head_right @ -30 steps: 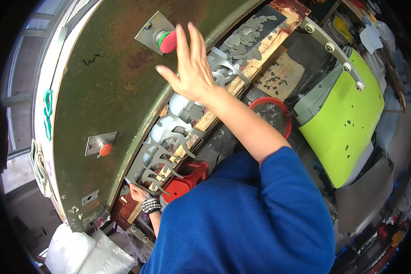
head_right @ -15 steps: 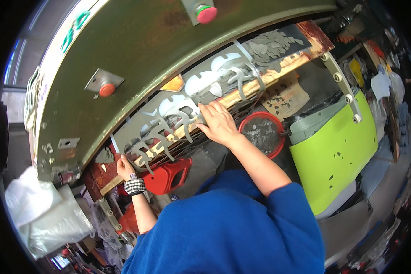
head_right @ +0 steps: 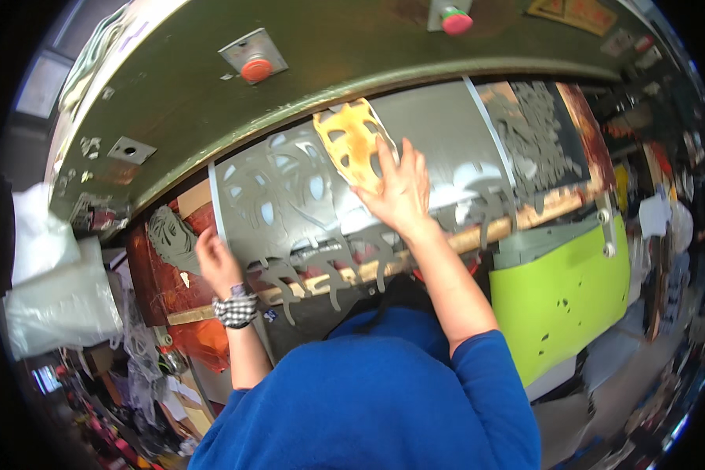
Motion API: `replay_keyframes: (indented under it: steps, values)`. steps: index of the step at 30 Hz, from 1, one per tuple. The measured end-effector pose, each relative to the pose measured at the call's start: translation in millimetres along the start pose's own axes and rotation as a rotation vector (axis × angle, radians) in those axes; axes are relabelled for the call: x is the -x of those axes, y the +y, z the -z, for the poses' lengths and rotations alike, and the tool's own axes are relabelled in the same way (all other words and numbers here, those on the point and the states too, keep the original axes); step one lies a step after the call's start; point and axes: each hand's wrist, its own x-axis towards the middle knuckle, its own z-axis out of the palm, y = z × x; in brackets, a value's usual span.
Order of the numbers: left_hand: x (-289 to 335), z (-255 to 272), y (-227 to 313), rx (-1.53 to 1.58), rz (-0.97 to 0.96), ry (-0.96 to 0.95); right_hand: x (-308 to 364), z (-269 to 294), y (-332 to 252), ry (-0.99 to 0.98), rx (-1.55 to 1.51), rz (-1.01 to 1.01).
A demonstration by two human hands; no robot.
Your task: The person operates a die-cutting machine to cut gray plastic pieces from a sheet. They repeatedly place the sheet and die into the machine, press the activation button, and remove the cut pieces, stacking them on the workbench.
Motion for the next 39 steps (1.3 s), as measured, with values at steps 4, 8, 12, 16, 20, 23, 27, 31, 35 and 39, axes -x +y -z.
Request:
replay_keyframes:
  steps: [4,8,12,16,20,23,27,31,35,39]
  values:
    - [-27.0,-95.1,82.3,-0.075,-0.314,-0.280,-10.5,-16.4,-13.7,-0.044,0.065,0.012]
    - [-39.1,-169.0,108.3,-0.147,-0.413,-0.397,-4.8,-13.8,-10.9,0.005,-0.024,0.054]
    - [-35.7,-185.2,101.7,-0.254,-0.382,-0.448,-16.2,3.2,-4.7,-0.118,-0.146,-0.055]
    - [-35.7,-182.4,105.5,-0.235,-0.439,-0.376,-41.2,38.7,33.8,-0.198,-1.331,-0.607]
    - [-36.5,-180.5,111.9,-0.297,-0.351,-0.456,-31.3,71.6,77.3,0.125,-1.042,-0.413]
    - [-34.3,-182.1,108.9,-0.344,-0.338,-0.476,-11.2,96.6,99.7,0.273,-1.096,-0.490]
    - [-36.7,-186.0,99.3,-0.273,-0.450,-0.383,10.5,128.9,115.2,0.467,-1.041,-0.445]
    - [-49.8,-178.5,95.7,-0.142,-0.256,-0.628,19.9,147.7,123.0,0.492,-0.966,-0.364]
    - [-60.2,-161.8,106.0,0.004,-0.335,-0.579,8.7,135.9,121.7,0.250,-0.766,-0.324]
    - [-63.6,-151.6,124.1,-0.038,-0.491,-0.448,-26.4,110.9,116.0,0.035,-0.413,-0.167]
